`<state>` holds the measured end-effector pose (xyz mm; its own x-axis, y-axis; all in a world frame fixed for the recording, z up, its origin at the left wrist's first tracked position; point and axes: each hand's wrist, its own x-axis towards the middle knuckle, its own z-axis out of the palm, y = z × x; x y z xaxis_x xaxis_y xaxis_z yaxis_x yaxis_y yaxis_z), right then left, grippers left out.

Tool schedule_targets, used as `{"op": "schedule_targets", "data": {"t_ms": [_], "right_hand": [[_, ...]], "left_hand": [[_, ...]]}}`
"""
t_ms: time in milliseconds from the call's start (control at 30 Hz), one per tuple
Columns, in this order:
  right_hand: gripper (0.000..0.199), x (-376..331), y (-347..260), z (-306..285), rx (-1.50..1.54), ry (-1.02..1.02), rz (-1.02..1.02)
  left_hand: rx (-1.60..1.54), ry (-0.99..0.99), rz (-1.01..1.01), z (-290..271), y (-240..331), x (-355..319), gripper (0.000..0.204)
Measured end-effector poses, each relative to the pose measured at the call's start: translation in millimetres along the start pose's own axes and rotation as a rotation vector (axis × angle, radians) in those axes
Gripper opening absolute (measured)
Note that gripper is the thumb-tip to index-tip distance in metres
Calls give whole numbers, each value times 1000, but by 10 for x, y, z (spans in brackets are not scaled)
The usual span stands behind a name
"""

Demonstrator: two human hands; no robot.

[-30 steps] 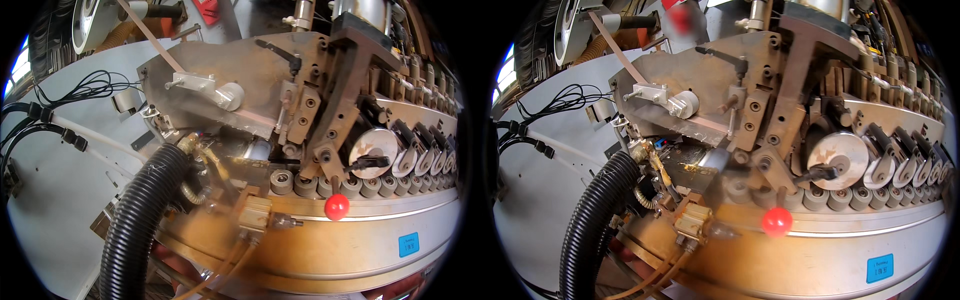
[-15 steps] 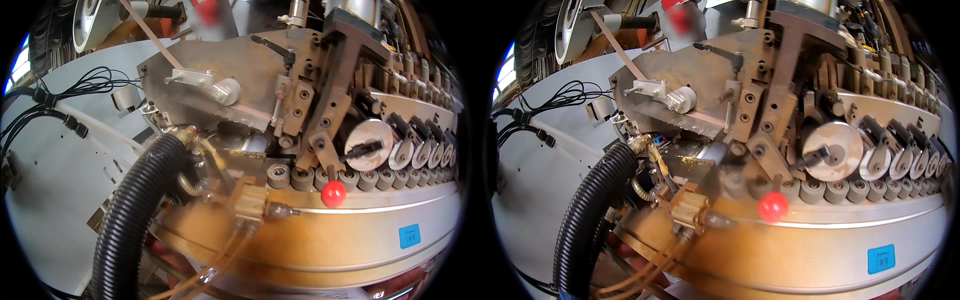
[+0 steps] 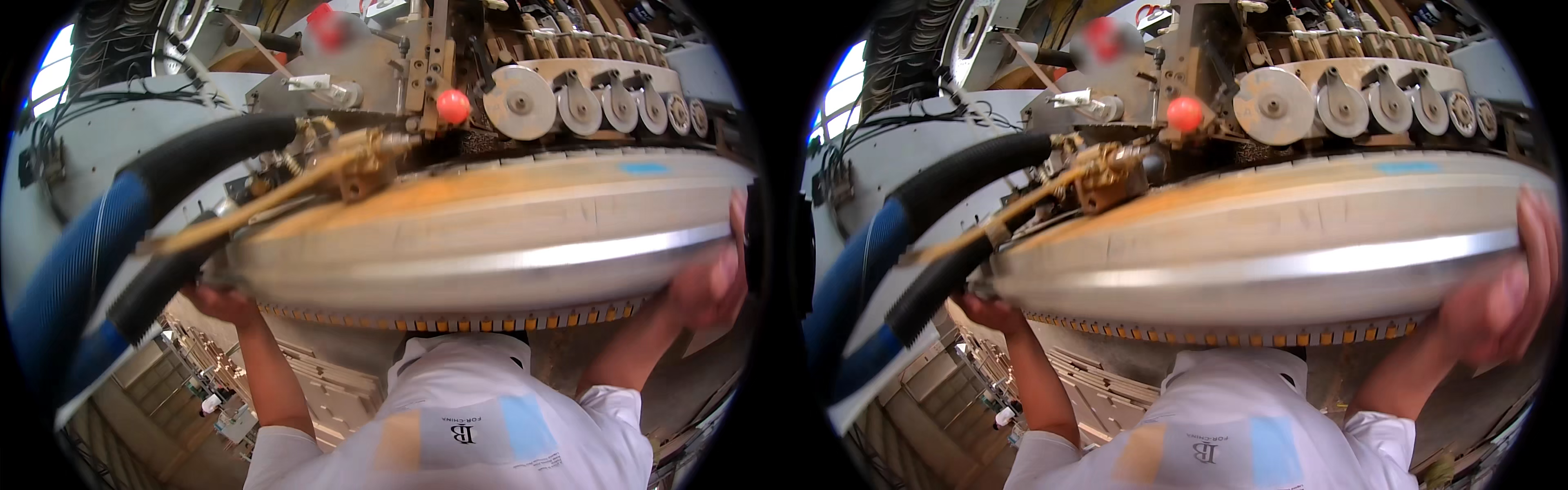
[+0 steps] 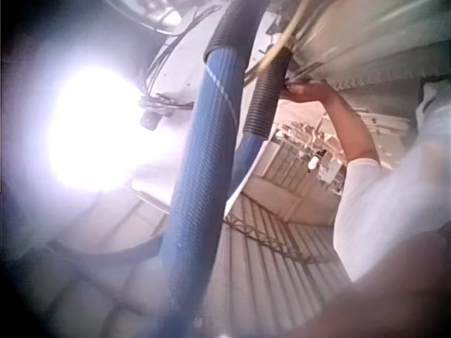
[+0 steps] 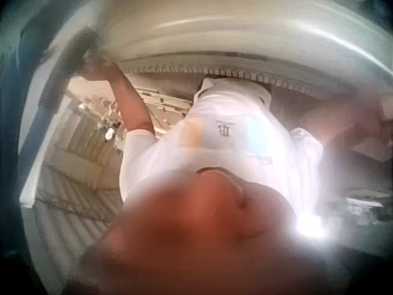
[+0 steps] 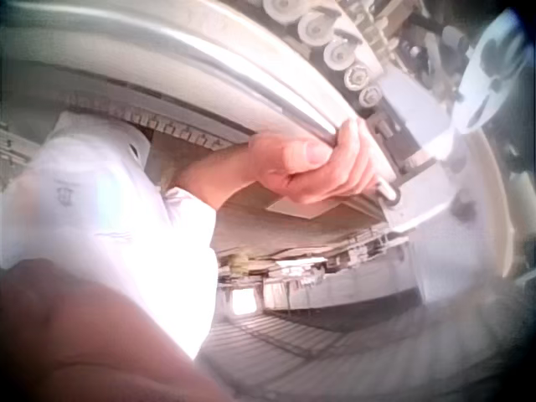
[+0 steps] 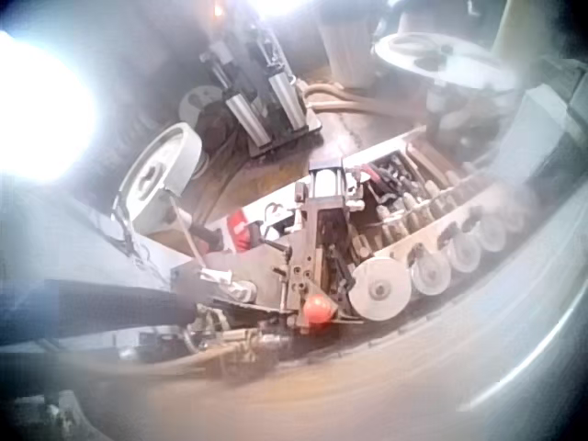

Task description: The person repeatedly picks up large rectangular wood panels from a stack and places them onto a conveyor belt feeding a processing machine. The person uses a handheld air nozzle to blow dust off the panels before and after they pass through the machine. The processed panels are then stacked on the floor.

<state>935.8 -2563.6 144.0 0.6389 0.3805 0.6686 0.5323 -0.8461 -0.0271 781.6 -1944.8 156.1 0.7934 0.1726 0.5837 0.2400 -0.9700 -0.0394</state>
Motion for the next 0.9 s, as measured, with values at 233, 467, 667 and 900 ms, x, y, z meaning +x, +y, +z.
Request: {"op": "schedule_targets", "data": {"t_ms": [233,467,667,900], "right_hand": [[28,170,-522,-60,77,173,165],[29,-751,-2339,-241,623,200,397],[29,-1963,-5129,-333,1104,-485,464],[37,-2135,-6898,90,833,-1129,-126]], "left_hand": [[-580,131,-122,51,-50,-183,41],[-838,-293,116,-1056,-42,-2052,36],[-933,-1034,-539,-1915,-933,-5023,29],[-659,-704,-1245,-2737,-2049,-6727,33]]}}
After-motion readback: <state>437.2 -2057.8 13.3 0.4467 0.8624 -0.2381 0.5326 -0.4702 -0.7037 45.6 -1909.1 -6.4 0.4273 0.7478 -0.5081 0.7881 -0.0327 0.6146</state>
